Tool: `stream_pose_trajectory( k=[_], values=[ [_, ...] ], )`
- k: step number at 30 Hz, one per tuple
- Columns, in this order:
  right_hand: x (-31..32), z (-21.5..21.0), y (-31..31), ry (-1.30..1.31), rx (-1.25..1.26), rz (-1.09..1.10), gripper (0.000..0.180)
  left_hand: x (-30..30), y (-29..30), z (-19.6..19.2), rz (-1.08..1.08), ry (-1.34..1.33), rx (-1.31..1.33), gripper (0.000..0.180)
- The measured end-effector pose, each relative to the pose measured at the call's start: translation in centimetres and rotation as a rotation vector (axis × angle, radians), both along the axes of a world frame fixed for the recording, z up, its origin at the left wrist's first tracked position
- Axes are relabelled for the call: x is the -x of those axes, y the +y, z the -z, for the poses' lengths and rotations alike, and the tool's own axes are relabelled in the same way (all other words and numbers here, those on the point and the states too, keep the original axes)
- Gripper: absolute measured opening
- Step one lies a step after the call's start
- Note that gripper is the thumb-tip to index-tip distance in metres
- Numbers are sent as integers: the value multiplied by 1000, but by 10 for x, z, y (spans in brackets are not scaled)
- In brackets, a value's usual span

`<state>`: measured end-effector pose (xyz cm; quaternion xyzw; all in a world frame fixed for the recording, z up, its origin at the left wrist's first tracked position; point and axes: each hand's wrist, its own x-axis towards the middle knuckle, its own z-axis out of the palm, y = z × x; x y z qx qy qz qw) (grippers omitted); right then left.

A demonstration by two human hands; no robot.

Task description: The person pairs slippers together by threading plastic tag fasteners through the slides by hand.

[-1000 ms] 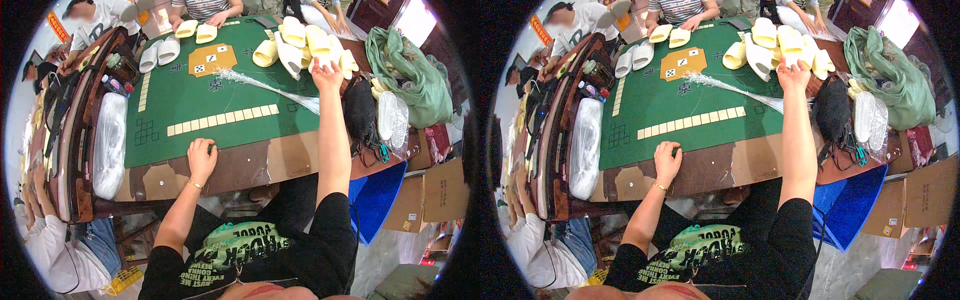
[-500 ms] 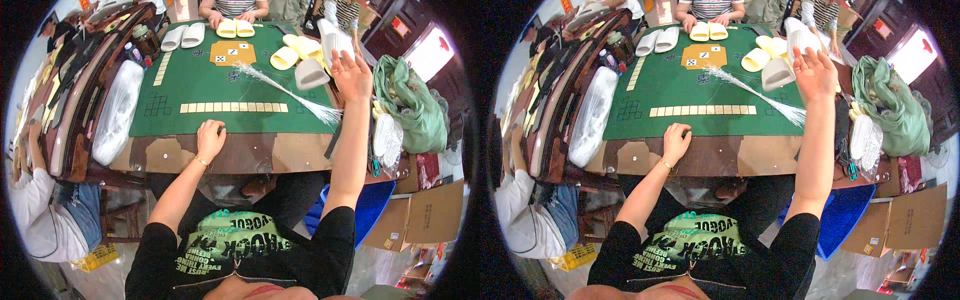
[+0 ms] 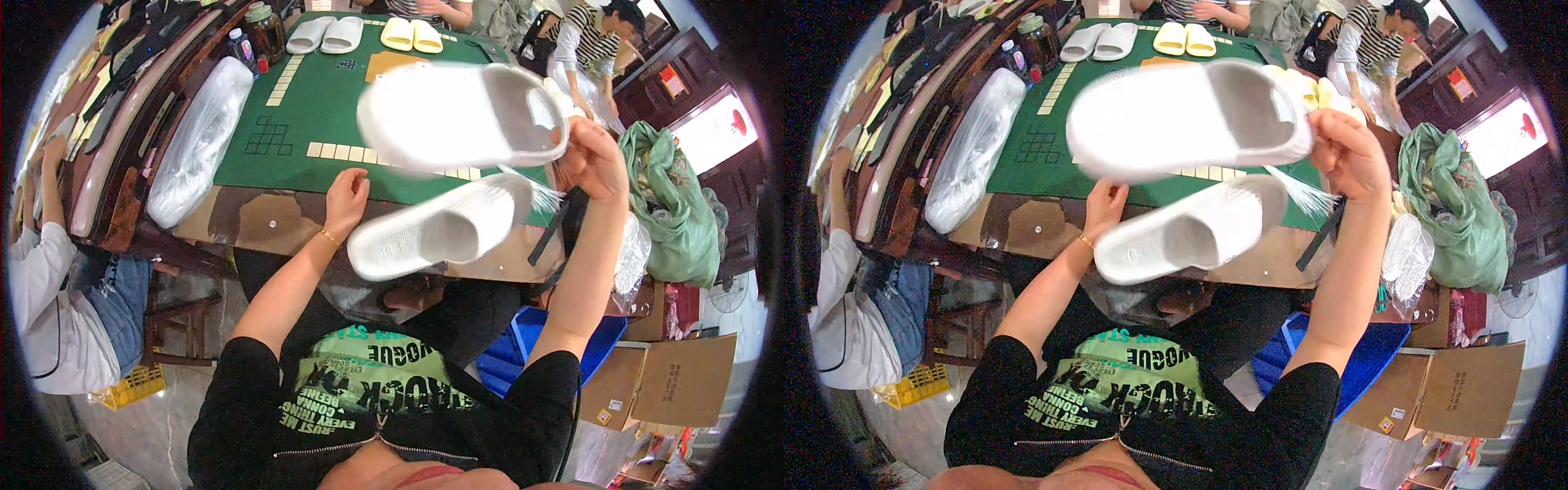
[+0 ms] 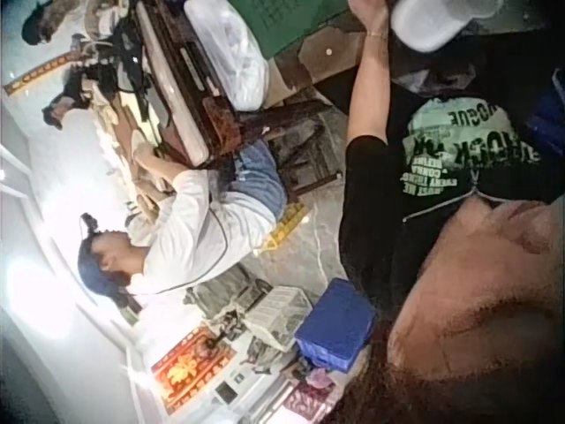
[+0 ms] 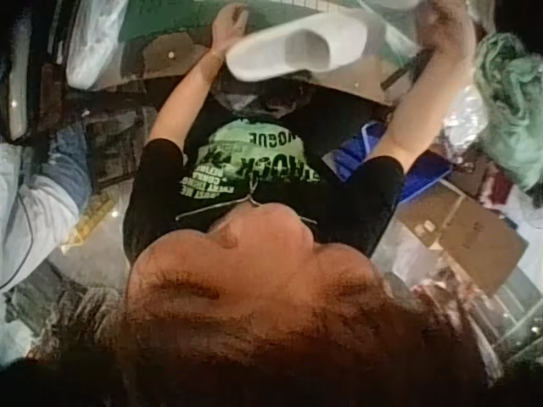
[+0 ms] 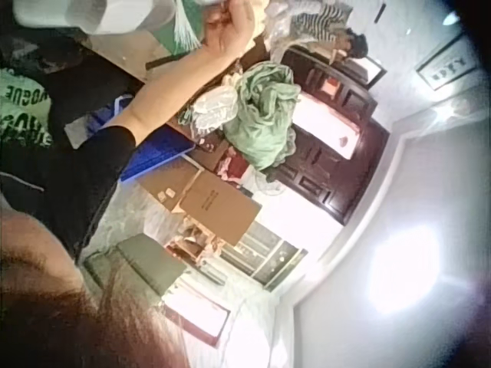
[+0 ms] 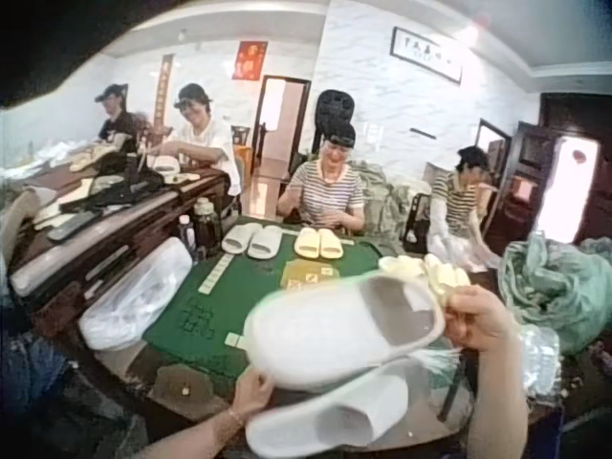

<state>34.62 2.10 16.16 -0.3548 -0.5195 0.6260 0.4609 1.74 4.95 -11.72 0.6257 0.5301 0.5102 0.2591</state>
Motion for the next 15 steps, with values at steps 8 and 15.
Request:
stream_pose_trajectory(
  k=[8, 15],
  values=[
    [58, 102, 67, -665, 86, -73, 17, 22, 16, 5, 190, -679, 300, 24],
    [100, 172, 81, -468, -95, -105, 25, 40, 14, -10, 248, -338, 355, 37]
  ],
)
